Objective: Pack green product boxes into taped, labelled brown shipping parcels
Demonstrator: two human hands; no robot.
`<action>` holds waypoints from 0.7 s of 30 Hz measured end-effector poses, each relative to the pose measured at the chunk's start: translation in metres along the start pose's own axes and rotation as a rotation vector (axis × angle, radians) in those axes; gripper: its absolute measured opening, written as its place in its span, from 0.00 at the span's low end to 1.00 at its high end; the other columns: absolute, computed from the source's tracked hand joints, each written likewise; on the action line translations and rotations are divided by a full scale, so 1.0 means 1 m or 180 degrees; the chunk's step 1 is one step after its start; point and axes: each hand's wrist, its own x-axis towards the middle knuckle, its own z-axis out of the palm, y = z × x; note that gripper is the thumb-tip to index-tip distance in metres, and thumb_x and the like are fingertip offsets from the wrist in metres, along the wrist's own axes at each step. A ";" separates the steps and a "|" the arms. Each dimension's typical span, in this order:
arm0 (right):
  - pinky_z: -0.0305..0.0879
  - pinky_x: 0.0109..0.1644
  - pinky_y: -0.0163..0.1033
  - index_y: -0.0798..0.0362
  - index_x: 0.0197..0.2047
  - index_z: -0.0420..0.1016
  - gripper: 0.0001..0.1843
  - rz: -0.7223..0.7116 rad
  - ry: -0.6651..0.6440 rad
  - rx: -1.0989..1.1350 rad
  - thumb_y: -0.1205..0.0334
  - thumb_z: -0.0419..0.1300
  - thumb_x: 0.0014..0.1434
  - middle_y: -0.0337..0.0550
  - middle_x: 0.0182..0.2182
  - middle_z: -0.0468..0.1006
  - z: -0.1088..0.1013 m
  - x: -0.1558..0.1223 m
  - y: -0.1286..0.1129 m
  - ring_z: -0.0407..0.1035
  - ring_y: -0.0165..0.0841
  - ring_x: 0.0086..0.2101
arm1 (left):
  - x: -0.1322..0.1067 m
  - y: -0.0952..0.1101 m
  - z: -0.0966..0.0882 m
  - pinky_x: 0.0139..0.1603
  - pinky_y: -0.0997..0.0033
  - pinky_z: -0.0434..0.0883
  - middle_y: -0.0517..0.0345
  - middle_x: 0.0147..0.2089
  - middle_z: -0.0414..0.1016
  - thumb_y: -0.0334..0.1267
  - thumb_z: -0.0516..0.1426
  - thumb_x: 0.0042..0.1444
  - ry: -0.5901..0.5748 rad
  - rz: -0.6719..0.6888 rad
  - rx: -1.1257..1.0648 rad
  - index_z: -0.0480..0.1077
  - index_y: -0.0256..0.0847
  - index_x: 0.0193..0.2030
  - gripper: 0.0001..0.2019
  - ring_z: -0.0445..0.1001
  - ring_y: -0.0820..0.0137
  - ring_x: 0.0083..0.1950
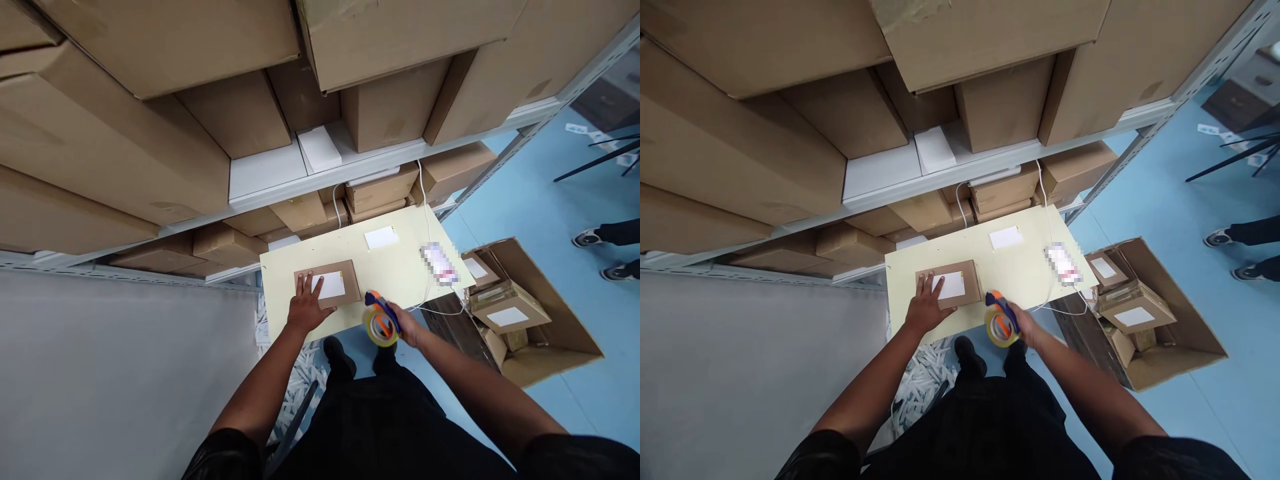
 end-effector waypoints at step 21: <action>0.79 0.38 0.43 0.56 0.44 0.77 0.21 -0.0217 0.0084 -0.0223 0.45 0.58 0.68 0.48 0.32 0.84 0.041 0.045 -0.111 0.78 0.38 0.31 | -0.013 0.009 0.034 0.74 0.39 0.51 0.38 0.81 0.34 0.69 0.59 0.55 0.0376 0.0651 -0.0069 0.49 0.40 0.78 0.53 0.46 0.38 0.78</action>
